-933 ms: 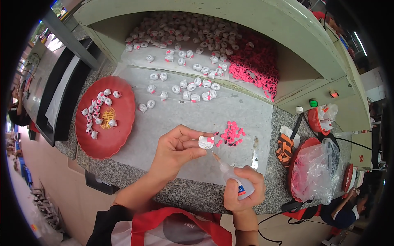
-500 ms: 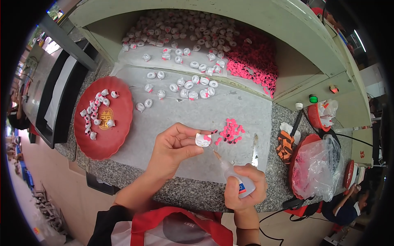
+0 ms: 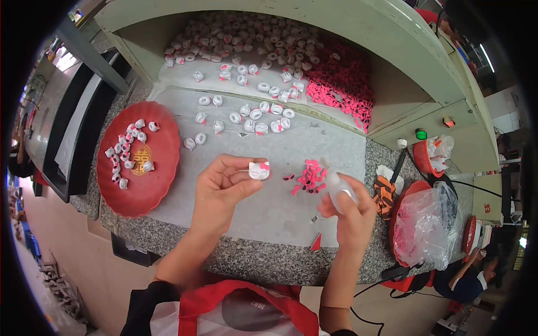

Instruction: The recorder is gluing small pink bows onto white toy heads at a factory workstation.

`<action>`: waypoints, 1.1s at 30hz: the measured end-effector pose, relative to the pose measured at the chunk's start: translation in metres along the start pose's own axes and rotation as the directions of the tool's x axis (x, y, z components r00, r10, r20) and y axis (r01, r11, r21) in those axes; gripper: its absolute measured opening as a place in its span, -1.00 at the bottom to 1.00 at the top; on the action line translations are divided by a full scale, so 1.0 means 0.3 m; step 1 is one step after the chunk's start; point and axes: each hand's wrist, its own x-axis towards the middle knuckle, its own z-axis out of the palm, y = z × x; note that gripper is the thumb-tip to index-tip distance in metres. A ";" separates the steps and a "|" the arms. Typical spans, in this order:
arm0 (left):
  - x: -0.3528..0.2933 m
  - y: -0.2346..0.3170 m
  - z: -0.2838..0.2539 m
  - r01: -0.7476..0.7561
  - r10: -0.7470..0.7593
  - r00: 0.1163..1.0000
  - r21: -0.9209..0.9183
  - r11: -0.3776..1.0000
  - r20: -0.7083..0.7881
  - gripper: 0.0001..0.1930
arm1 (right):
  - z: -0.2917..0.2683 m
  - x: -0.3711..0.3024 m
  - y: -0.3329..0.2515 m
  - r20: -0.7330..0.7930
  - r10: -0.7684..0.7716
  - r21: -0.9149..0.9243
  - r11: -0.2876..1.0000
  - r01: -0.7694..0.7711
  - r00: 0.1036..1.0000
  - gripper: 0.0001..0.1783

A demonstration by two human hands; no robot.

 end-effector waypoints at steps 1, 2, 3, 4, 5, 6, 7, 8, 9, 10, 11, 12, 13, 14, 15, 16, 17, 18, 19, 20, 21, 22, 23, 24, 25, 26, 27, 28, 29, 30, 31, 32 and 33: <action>0.007 0.004 0.004 0.000 0.000 1.000 -0.007 1.000 0.005 -0.73 | 0.001 0.053 0.027 0.095 0.135 0.064 0.988 -0.141 0.986 -0.74; 0.010 0.007 0.003 -0.026 0.026 1.000 -0.020 0.999 -0.013 -0.73 | 0.012 0.095 0.073 0.090 0.134 0.061 0.988 -0.140 0.987 -0.74; 0.008 0.013 0.001 -0.050 0.049 0.998 -0.032 0.998 -0.032 -0.74 | 0.030 0.129 0.126 0.108 0.020 -0.233 0.972 0.006 0.994 -0.73; 0.006 0.021 0.003 -0.054 0.051 0.998 -0.071 0.996 -0.033 -0.74 | 0.050 0.151 0.147 0.158 -0.084 -0.502 0.851 0.153 0.984 -0.73; 0.005 0.024 0.000 -0.055 0.052 0.998 -0.075 0.996 -0.032 -0.74 | 0.069 0.170 0.133 0.158 -0.085 -0.505 0.849 0.155 0.984 -0.73; 0.004 0.027 -0.001 -0.068 0.066 0.997 -0.061 0.996 -0.040 -0.75 | 0.087 0.184 0.109 0.261 -0.016 -0.725 0.658 0.206 0.965 -0.74; 0.001 0.032 -0.005 -0.089 0.086 0.995 -0.045 0.995 -0.059 -0.75 | 0.108 0.191 0.093 0.346 0.083 -0.867 0.409 0.285 0.934 -0.75; 0.001 0.029 -0.008 -0.097 0.094 0.993 -0.048 0.994 -0.067 -0.75 | 0.125 0.184 0.089 0.328 0.093 -0.897 0.341 0.279 0.940 -0.77; 0.002 0.018 -0.009 -0.088 0.086 0.995 -0.039 0.995 -0.053 -0.73 | 0.115 0.173 0.087 0.336 0.090 -0.896 0.337 0.289 0.937 -0.77; 0.006 0.011 -0.016 -0.084 0.083 0.996 -0.028 0.996 -0.045 -0.71 | 0.105 0.162 0.092 0.377 0.007 -0.851 0.398 0.343 0.926 -0.80; 0.006 0.006 -0.020 -0.099 0.097 0.993 -0.026 0.995 -0.065 -0.71 | 0.101 0.153 0.102 0.417 -0.077 -0.794 0.455 0.403 0.906 -0.82; 0.004 -0.002 -0.018 -0.030 0.032 0.999 0.055 0.998 -0.033 -0.68 | 0.099 0.129 0.105 0.437 -0.078 -0.784 0.455 0.422 0.896 -0.82; 0.001 -0.019 -0.007 0.041 -0.040 0.999 0.130 0.991 -0.008 -0.64 | 0.083 0.094 0.095 0.281 -0.041 -0.654 0.724 0.222 0.959 -0.85; -0.005 -0.035 0.004 0.075 -0.078 0.997 0.170 0.983 0.011 -0.61 | 0.072 0.061 0.088 0.134 0.063 -0.421 0.907 0.000 0.989 -0.88; -0.014 -0.047 0.010 0.076 -0.076 0.997 0.172 0.982 -0.009 -0.61 | 0.070 0.039 0.080 0.152 0.072 -0.421 0.907 -0.001 0.986 -0.88; -0.018 -0.055 0.028 0.086 -0.095 0.995 0.206 0.975 0.034 -0.63 | 0.065 0.010 0.064 0.163 0.027 -0.323 0.946 0.028 0.986 -0.90; -0.024 -0.062 0.043 0.095 -0.117 0.990 0.241 0.966 0.077 -0.64 | 0.063 -0.009 0.053 0.167 -0.019 -0.220 0.974 0.057 0.986 -0.92; -0.035 -0.063 0.055 0.099 -0.120 0.989 0.215 0.972 0.086 -0.67 | 0.063 -0.018 0.049 0.158 -0.020 -0.214 0.975 0.055 0.987 -0.92; -0.034 -0.073 0.061 0.106 -0.131 0.986 0.222 0.969 0.100 -0.67 | 0.064 -0.022 0.051 0.211 -0.097 -0.201 0.969 0.140 0.973 -0.91; -0.033 -0.083 0.064 0.031 -0.062 0.991 0.251 0.968 0.115 -0.68 | 0.065 -0.025 0.053 0.262 -0.173 -0.186 0.957 0.225 0.949 -0.89; -0.031 -0.092 0.068 -0.044 0.007 0.991 0.277 0.960 0.132 -0.69 | 0.070 -0.025 0.051 0.244 -0.173 -0.183 0.958 0.220 0.954 -0.89; -0.032 -0.094 0.074 -0.041 -0.001 0.989 0.281 0.959 0.146 -0.69 | 0.077 -0.023 0.043 0.216 -0.143 -0.179 0.967 0.183 0.966 -0.89; -0.032 -0.094 0.080 -0.078 0.037 0.989 0.288 0.954 0.147 -0.70 | 0.079 -0.022 0.038 0.189 -0.113 -0.173 0.974 0.146 0.975 -0.89; -0.033 -0.093 0.083 -0.117 0.076 0.986 0.293 0.949 0.147 -0.70 | 0.076 -0.025 0.036 0.176 -0.115 -0.171 0.974 0.146 0.978 -0.89; -0.034 -0.094 0.084 -0.118 0.074 0.985 0.294 0.948 0.157 -0.70 | 0.073 -0.024 0.036 0.154 -0.069 -0.158 0.983 0.094 0.986 -0.89; -0.035 -0.092 0.084 -0.151 0.095 0.978 0.322 0.935 0.185 -0.69 | 0.072 -0.022 0.036 0.134 -0.023 -0.144 0.989 0.042 0.991 -0.89; -0.034 -0.089 0.084 -0.186 0.116 0.970 0.347 0.919 0.212 -0.68 | 0.070 -0.018 0.036 0.128 -0.028 -0.143 0.989 0.046 0.991 -0.89; -0.040 -0.083 0.088 -0.187 0.115 0.969 0.345 0.920 0.218 -0.68 | 0.065 -0.019 0.034 0.129 -0.043 -0.169 0.984 0.064 0.991 -0.88; -0.045 -0.073 0.092 -0.147 0.077 0.971 0.315 0.938 0.225 -0.67 | 0.063 -0.021 0.033 0.131 -0.058 -0.195 0.977 0.083 0.990 -0.87; -0.047 -0.065 0.094 -0.107 0.040 0.972 0.284 0.953 0.232 -0.66 | 0.063 -0.025 0.035 0.128 -0.061 -0.197 0.977 0.086 0.990 -0.87; -0.046 -0.057 0.090 -0.109 0.042 0.971 0.281 0.953 0.235 -0.66 | 0.062 -0.029 0.042 0.114 -0.051 -0.201 0.977 0.074 0.992 -0.85; -0.044 -0.049 0.082 -0.046 -0.003 0.969 0.196 0.979 0.246 -0.66 | 0.063 -0.031 0.046 0.101 -0.042 -0.205 0.977 0.062 0.994 -0.82; -0.041 -0.045 0.077 0.019 -0.047 0.964 0.111 0.994 0.260 -0.65 | 0.066 -0.028 0.045 0.100 -0.045 -0.208 0.976 0.065 0.994 -0.82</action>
